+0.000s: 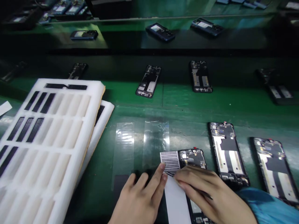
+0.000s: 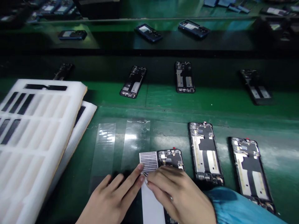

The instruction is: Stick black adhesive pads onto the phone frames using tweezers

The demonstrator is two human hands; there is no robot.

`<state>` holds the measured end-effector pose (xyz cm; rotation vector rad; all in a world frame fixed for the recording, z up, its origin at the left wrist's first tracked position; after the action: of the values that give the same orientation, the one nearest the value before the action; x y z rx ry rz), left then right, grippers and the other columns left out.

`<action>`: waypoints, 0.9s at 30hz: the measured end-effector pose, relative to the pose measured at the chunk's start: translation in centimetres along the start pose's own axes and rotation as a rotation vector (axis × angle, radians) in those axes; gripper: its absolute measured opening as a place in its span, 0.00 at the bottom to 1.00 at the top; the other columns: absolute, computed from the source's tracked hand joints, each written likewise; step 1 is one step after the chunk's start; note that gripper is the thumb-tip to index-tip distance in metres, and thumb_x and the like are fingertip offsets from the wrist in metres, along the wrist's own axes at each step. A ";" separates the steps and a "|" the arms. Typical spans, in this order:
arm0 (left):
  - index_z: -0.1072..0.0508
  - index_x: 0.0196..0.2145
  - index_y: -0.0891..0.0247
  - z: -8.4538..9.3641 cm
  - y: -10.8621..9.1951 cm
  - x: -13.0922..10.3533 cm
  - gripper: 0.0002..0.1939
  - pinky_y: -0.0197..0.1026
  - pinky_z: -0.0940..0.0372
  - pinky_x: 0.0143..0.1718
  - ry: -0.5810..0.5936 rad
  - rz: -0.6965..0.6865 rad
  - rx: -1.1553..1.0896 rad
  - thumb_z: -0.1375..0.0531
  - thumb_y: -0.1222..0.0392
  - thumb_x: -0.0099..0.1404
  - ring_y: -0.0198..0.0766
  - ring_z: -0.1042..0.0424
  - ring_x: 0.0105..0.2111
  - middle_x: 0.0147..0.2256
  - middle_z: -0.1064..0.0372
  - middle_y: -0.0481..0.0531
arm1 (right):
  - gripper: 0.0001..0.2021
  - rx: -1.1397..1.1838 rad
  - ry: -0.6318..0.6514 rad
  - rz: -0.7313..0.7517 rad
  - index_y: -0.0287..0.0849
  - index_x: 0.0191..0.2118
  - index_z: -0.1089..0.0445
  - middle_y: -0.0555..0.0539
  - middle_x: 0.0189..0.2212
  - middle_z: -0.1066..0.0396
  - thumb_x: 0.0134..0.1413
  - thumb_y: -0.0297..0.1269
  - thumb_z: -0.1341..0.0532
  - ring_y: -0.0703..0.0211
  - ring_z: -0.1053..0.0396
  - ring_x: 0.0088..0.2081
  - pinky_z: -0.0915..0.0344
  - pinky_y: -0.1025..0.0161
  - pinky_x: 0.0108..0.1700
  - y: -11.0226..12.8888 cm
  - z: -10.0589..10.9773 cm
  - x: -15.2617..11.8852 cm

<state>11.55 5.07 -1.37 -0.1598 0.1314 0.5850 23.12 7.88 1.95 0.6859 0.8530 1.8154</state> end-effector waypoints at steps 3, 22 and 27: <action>0.38 0.65 0.63 -0.3 -0.1 0.0 0.28 0.47 0.35 0.36 0.032 -0.013 -0.003 0.51 0.67 0.68 0.44 0.34 0.39 0.68 0.47 0.54 | 0.10 0.012 -0.018 -0.006 0.44 0.42 0.29 0.49 0.32 0.24 0.70 0.31 0.48 0.57 0.23 0.34 0.26 0.62 0.37 0.6 -0.1 0.4; 0.38 0.64 0.60 -1.4 -0.1 0.0 0.45 0.50 0.28 0.40 0.135 0.026 0.039 0.45 0.75 0.46 0.47 0.29 0.44 0.70 0.53 0.51 | 0.12 0.158 -0.475 -0.263 0.43 0.47 0.22 0.46 0.37 0.18 0.68 0.36 0.43 0.57 0.19 0.37 0.22 0.67 0.42 -8.3 6.4 -4.0; 0.35 0.63 0.58 -1.2 0.2 0.1 0.42 0.49 0.27 0.39 0.114 0.048 0.026 0.46 0.75 0.49 0.46 0.28 0.44 0.69 0.49 0.49 | 0.13 0.245 -0.409 -0.282 0.41 0.47 0.23 0.44 0.38 0.18 0.67 0.39 0.42 0.54 0.19 0.38 0.21 0.65 0.38 -8.8 5.3 -3.5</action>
<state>11.45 5.08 -2.56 -0.1651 0.2533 0.6215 33.17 8.38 -2.23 0.9989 0.8506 1.2715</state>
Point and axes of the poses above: each hand's wrist, its own x-axis towards the middle knuckle, its own z-axis out of the back of the hand, y = z × x, the point moved 10 cm from there along x, towards the middle knuckle
